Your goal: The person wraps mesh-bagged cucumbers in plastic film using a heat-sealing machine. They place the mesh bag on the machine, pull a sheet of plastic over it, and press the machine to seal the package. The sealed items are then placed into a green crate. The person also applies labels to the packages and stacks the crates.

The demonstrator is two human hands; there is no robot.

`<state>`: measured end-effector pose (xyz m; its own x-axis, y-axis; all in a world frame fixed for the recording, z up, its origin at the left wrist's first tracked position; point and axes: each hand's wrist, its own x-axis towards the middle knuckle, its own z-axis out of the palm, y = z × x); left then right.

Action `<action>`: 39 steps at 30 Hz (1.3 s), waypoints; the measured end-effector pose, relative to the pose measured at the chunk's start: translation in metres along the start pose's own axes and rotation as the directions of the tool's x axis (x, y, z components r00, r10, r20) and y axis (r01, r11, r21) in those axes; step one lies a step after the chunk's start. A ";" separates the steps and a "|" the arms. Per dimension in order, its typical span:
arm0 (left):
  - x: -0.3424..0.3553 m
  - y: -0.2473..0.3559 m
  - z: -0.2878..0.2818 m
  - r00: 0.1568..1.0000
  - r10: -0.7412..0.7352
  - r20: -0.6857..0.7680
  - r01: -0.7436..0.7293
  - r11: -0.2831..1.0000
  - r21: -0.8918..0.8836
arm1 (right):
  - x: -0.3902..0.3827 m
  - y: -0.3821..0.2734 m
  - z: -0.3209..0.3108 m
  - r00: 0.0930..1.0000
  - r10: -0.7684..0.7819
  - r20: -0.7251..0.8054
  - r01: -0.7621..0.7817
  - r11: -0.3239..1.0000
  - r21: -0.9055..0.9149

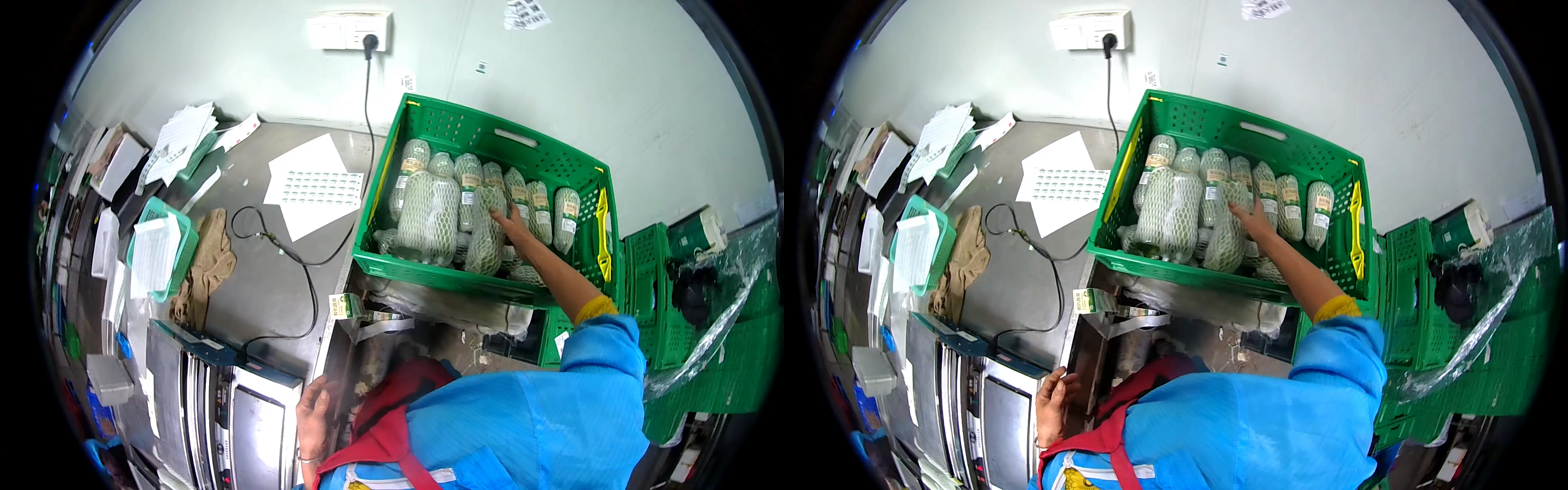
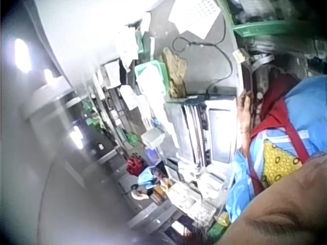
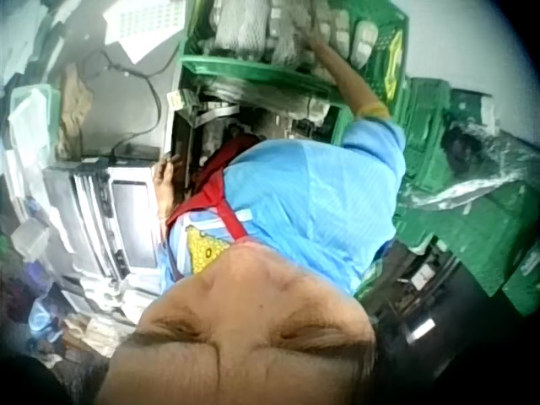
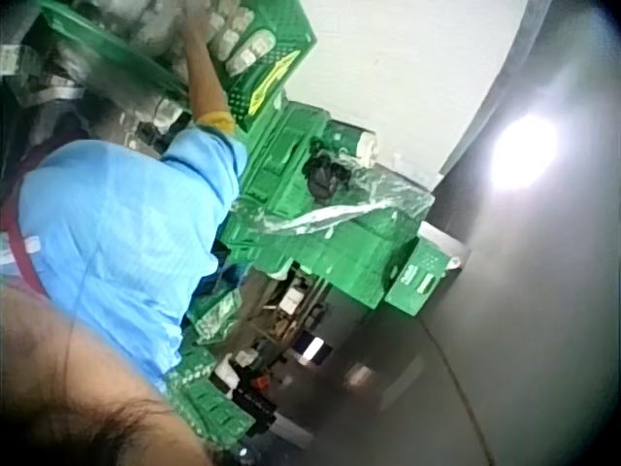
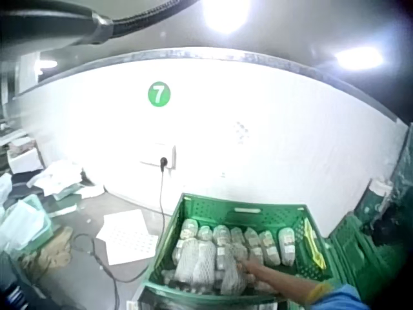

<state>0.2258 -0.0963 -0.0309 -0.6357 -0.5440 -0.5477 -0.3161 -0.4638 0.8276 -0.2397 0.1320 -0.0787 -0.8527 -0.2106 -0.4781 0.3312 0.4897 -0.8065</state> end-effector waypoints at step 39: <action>-0.207 -0.205 -0.522 0.515 0.037 -0.856 0.502 0.796 0.337 | -0.230 -0.146 0.369 0.329 -0.678 0.657 0.941 0.180 -0.286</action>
<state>0.7893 -0.2536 -0.1515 0.2639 -0.8961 -0.3569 -0.8082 -0.4073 0.4252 0.0573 -0.2033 0.0204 -0.2399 -0.9574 0.1607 -0.8587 0.1321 -0.4952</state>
